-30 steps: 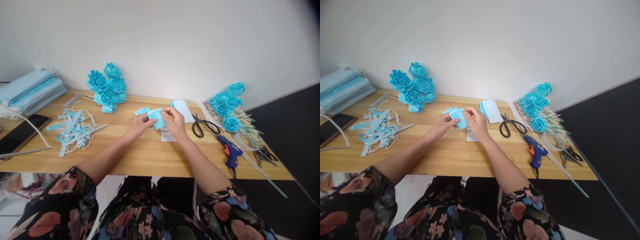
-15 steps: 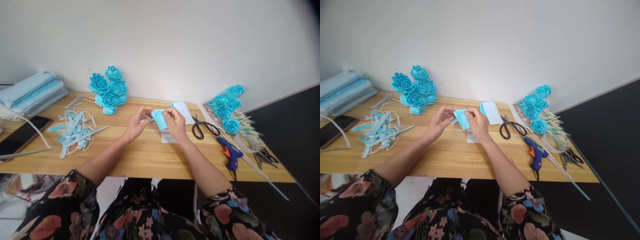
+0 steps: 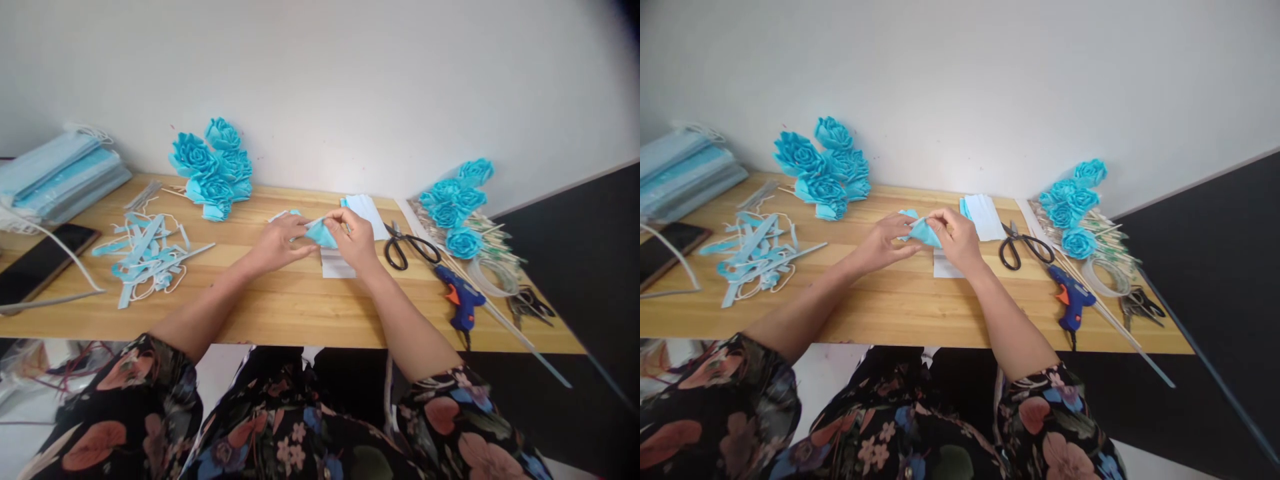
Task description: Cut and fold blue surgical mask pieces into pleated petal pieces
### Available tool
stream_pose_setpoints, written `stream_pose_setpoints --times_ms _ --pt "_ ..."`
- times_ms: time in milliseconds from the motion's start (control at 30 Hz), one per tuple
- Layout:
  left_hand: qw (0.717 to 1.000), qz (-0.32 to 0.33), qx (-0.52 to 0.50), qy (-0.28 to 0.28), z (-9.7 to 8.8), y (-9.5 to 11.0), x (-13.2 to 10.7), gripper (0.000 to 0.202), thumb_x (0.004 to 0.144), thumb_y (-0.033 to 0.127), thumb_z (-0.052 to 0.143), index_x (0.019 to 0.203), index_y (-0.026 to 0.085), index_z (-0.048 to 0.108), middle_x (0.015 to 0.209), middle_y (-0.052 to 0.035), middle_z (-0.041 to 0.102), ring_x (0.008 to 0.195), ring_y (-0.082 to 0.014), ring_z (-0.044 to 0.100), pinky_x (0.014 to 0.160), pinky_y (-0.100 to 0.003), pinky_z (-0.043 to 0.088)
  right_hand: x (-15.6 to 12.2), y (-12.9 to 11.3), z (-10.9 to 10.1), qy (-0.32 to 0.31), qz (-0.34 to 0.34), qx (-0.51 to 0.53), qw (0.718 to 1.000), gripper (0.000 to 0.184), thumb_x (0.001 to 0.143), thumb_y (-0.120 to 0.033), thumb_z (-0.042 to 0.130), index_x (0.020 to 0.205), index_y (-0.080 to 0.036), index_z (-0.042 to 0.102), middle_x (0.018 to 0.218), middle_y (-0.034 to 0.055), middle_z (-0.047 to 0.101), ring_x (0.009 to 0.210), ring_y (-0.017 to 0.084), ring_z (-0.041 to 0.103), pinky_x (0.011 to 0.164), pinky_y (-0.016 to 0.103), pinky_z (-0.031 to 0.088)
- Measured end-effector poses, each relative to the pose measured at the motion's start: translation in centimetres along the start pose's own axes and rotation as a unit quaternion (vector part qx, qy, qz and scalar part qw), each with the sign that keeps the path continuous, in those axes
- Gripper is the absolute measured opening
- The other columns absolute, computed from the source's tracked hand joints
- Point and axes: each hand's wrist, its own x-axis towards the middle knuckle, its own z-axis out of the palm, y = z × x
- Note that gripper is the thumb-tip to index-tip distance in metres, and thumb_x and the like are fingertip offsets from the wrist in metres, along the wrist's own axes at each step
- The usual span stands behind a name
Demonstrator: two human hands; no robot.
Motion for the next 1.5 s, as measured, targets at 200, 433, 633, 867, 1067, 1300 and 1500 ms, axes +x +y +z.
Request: stream_pose_setpoints --times_ms 200,433,633,867,1067,1300,1500 --pt "0.992 0.074 0.105 0.016 -0.1 -0.9 -0.1 0.022 0.084 0.040 0.069 0.077 0.019 0.070 0.086 -0.0074 0.072 0.087 -0.0208 0.064 0.085 -0.035 0.046 0.1 -0.1 0.0 -0.001 0.011 0.025 1.000 0.019 0.093 -0.036 0.058 0.083 -0.021 0.062 0.078 -0.0008 0.066 0.073 0.014 0.059 0.071 0.027 0.046" --pt "0.992 -0.070 -0.051 0.097 0.8 -0.5 -0.5 0.022 0.077 0.034 0.074 0.086 0.016 0.063 0.075 -0.0003 0.066 0.074 -0.0145 0.061 0.074 -0.027 0.046 -0.2 -0.2 0.5 0.008 0.044 0.062 0.997 0.022 0.094 -0.041 0.057 0.085 -0.021 0.061 0.080 -0.0004 0.064 0.075 0.014 0.058 0.074 0.028 0.047" --pt "0.951 -0.160 -0.241 0.108 1.6 -1.4 -0.4 0.062 0.070 0.024 0.078 0.128 0.018 0.056 0.075 0.0028 0.066 0.067 -0.0114 0.060 0.068 -0.024 0.045 -0.3 0.3 0.7 0.022 0.062 0.071 0.995 0.022 0.094 -0.042 0.057 0.087 -0.021 0.061 0.077 -0.0011 0.063 0.073 0.013 0.057 0.072 0.028 0.045" --pt "0.919 -0.204 -0.320 0.111 1.7 -1.0 -0.3 0.026 0.064 0.028 0.082 0.081 0.013 0.069 0.076 -0.0005 0.068 0.068 -0.0105 0.059 0.070 -0.025 0.046 -0.4 0.5 1.0 0.027 0.070 0.073 0.995 0.021 0.092 -0.040 0.057 0.084 -0.021 0.061 0.077 -0.0009 0.063 0.072 0.014 0.056 0.070 0.028 0.045" --pt "0.925 -0.222 -0.282 0.123 1.3 -0.9 -0.4 0.028 0.069 0.032 0.079 0.061 0.014 0.059 0.058 0.0021 0.060 0.052 -0.0056 0.049 0.055 -0.020 0.038 -0.4 0.7 1.2 0.045 0.090 0.081 0.992 0.022 0.091 -0.042 0.058 0.084 -0.021 0.062 0.074 -0.0016 0.062 0.067 0.013 0.054 0.065 0.027 0.044" --pt "0.884 -0.286 -0.362 0.076 1.1 -0.4 -0.4 0.031 0.077 0.034 0.077 0.074 0.016 0.053 0.050 0.0017 0.060 0.038 -0.0074 0.051 0.040 -0.018 0.030 -0.5 0.4 1.4 0.048 0.095 0.083 0.991 0.022 0.091 -0.041 0.059 0.085 -0.021 0.063 0.076 -0.0008 0.065 0.069 0.013 0.057 0.067 0.028 0.046" --pt "0.861 -0.287 -0.412 0.083 1.2 0.2 -0.2 0.020 0.086 0.023 0.070 0.084 0.013 0.054 0.066 -0.0041 0.070 0.062 -0.0139 0.070 0.064 -0.024 0.054 -0.6 0.4 1.7 0.046 0.086 0.071 0.993 0.021 0.091 -0.041 0.060 0.085 -0.021 0.062 0.078 -0.0012 0.065 0.070 0.013 0.057 0.069 0.027 0.046"
